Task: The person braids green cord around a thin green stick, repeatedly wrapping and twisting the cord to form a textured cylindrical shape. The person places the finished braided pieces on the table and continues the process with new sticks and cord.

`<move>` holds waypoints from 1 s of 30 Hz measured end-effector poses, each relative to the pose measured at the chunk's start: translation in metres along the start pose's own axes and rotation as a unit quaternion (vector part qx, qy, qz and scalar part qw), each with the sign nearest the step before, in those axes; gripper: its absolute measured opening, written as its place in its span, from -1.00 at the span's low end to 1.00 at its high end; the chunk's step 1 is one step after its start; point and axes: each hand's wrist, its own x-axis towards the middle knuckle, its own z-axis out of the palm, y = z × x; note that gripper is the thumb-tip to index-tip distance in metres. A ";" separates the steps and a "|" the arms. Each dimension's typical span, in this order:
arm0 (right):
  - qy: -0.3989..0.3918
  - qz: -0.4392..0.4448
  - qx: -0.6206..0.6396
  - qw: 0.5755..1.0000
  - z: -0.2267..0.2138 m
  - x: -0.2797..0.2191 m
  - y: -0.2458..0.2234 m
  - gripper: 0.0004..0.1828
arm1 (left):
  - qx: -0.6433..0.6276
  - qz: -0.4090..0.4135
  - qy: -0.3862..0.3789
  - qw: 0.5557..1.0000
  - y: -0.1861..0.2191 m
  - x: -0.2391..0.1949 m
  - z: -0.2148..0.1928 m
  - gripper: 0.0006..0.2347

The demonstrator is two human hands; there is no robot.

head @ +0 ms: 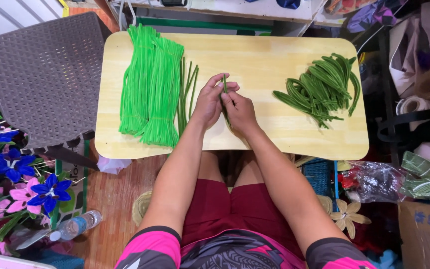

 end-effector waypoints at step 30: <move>-0.030 -0.047 -0.081 0.995 0.000 -0.005 -0.013 -0.66 | -0.025 -0.082 0.001 0.996 0.024 -0.010 0.015 -0.84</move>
